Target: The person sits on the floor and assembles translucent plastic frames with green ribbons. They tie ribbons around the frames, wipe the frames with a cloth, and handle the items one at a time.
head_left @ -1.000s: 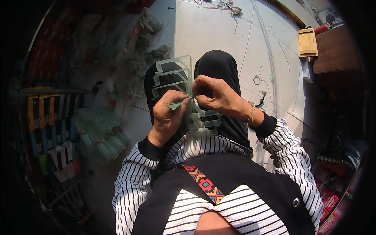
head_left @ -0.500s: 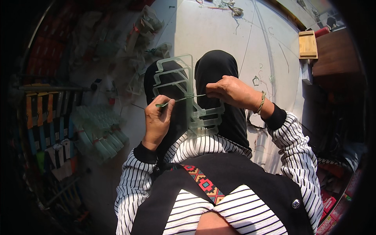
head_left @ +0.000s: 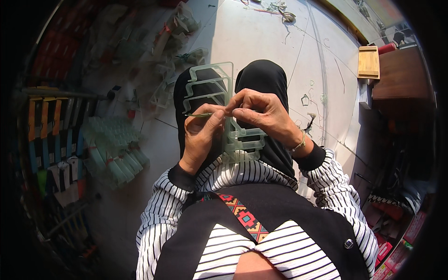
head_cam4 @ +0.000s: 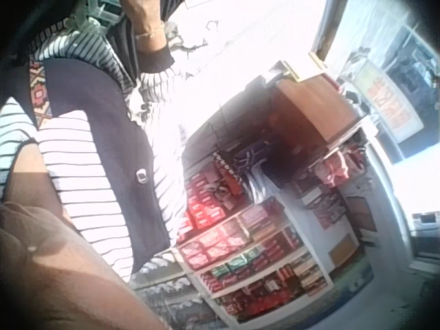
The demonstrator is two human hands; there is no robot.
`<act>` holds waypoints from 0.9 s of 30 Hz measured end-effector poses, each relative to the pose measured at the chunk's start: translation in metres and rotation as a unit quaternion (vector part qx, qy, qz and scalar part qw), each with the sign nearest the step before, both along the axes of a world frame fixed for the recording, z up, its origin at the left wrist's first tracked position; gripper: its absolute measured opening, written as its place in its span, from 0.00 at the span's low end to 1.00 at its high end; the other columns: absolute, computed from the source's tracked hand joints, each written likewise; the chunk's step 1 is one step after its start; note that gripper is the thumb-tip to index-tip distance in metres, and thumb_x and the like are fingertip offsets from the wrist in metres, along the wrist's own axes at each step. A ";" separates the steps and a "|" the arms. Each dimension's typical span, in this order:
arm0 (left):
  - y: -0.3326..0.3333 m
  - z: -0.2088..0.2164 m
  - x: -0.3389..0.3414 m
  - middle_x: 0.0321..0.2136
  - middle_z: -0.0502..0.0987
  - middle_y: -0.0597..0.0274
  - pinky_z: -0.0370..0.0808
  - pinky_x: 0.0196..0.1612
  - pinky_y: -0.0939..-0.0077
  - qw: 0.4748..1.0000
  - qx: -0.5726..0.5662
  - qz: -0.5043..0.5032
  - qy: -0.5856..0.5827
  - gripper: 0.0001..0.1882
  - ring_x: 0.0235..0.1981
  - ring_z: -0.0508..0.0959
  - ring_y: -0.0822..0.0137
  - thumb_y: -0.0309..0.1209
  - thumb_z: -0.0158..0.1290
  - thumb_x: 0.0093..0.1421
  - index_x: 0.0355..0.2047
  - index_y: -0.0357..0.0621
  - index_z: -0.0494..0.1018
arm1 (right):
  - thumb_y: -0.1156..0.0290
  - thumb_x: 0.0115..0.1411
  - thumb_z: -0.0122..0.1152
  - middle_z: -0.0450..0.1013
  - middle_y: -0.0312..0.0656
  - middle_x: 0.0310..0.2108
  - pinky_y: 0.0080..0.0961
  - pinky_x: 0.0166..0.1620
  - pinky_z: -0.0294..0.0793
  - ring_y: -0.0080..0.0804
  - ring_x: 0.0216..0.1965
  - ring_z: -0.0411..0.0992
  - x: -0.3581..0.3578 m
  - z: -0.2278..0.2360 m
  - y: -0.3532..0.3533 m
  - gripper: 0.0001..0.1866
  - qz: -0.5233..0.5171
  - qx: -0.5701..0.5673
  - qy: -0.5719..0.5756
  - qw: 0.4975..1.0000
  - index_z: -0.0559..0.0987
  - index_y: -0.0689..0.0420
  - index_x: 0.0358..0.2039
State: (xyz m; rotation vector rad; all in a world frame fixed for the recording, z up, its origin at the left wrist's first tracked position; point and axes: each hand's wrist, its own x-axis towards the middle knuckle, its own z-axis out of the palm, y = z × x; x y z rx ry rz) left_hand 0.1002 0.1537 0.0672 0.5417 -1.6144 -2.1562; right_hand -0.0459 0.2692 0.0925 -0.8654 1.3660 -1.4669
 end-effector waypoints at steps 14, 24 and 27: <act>-0.003 -0.013 -0.003 0.22 0.75 0.61 0.54 0.17 0.89 0.990 0.127 0.046 0.046 0.10 0.13 0.59 0.83 0.32 0.48 0.62 0.26 0.41 0.70 | 0.56 0.64 0.48 0.56 0.28 0.15 0.13 0.19 0.50 0.16 0.16 0.53 0.005 -0.010 -0.008 0.17 -0.135 0.057 -0.199 0.969 0.64 0.51 0.21; -0.001 -0.010 -0.004 0.24 0.77 0.60 0.54 0.17 0.89 0.986 0.152 0.056 0.041 0.10 0.13 0.58 0.84 0.32 0.48 0.62 0.26 0.41 0.72 | 0.57 0.63 0.49 0.58 0.29 0.16 0.14 0.19 0.52 0.17 0.16 0.55 0.000 -0.016 -0.008 0.18 -0.163 0.070 -0.228 0.957 0.63 0.52 0.20; -0.001 -0.007 -0.006 0.25 0.78 0.62 0.57 0.19 0.91 0.993 0.105 0.043 0.031 0.08 0.15 0.62 0.85 0.31 0.49 0.61 0.29 0.40 0.73 | 0.58 0.63 0.50 0.59 0.29 0.16 0.14 0.22 0.55 0.17 0.17 0.56 -0.001 -0.018 -0.010 0.18 -0.141 0.054 -0.219 0.964 0.64 0.53 0.20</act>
